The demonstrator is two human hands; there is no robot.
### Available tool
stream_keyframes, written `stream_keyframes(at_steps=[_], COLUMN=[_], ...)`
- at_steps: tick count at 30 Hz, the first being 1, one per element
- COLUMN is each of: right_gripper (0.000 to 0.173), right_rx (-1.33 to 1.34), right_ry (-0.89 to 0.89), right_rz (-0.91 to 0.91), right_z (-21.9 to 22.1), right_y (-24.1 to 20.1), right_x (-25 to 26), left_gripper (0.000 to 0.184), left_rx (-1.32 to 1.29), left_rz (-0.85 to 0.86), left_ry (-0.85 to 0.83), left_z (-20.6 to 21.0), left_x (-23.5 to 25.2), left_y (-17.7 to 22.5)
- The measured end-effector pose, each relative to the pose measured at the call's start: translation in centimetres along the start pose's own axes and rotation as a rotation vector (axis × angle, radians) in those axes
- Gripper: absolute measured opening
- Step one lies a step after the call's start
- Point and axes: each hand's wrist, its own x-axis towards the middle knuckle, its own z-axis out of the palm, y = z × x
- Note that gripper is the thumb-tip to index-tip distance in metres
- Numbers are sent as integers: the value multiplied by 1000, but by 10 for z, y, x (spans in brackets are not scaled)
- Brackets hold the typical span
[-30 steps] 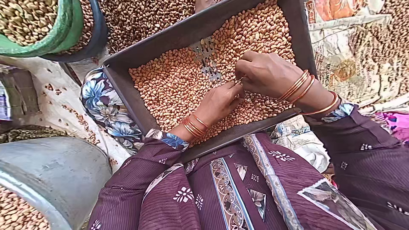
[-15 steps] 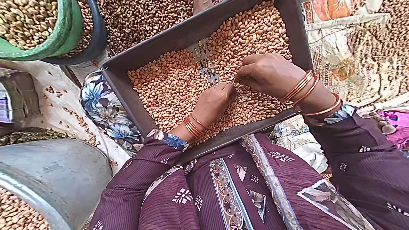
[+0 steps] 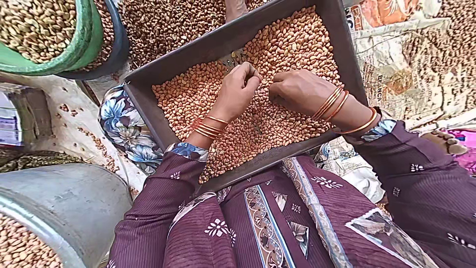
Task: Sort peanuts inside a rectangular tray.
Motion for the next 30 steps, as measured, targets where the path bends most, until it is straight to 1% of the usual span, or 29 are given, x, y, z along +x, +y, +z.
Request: stream_keyframes(at_steps=[1, 3, 5, 7, 9, 13, 15, 17, 19, 21, 24, 26, 28, 30], right_gripper=[11, 9, 4, 3, 6, 11, 11, 12, 12, 9, 6, 8, 10, 11], right_rx=[18, 75, 117, 154, 209, 315, 314, 239, 143, 66, -28, -39, -17, -12], right_ry=[-17, -35, -31, -12, -6, 3, -35, -62, -46, -67, -141, -139, -81, 110], right_rz=[24, 78, 109, 95, 2, -262, -320, -325, -294, -231, -107, -87, -86, -118], right_z=[-3, -9, -13, -13, -9, 12, 22, 32, 37, 37, 33, 33, 32, 25], right_y=[-1, -3, -2, -2, -2, -13, -26, -37, -45, -53, -64, -66, -64, -64], right_x=[0, -1, -5, -10, -14, -13, -12, -13, -15, -17, -19, -18, -15, -10], left_gripper=[21, 21, 23, 22, 22, 19, 21, 21, 20, 20, 24, 24, 29, 45], left_rx=[165, 382, 489, 551, 596, 622, 625, 627, 608, 556, 405, 305, 224, 87], left_rz=[59, 150, 216, 294, 337, 423, 452, 458, 436, 375, 260, 184, 57, -111], left_ry=[-8, -17, -15, -3, -4, 28, 24, 24, 43, 55, 112, 142, 101, -11], left_z=[2, 10, 16, 20, 21, 24, 24, 23, 21, 17, 9, 3, -4, -10], left_x=[3, 10, 14, 15, 15, 15, 16, 16, 16, 16, 14, 13, 10, 7], left_y=[-1, -7, -12, -16, -17, -20, -21, -21, -22, -23, -20, -16, -8, 0])
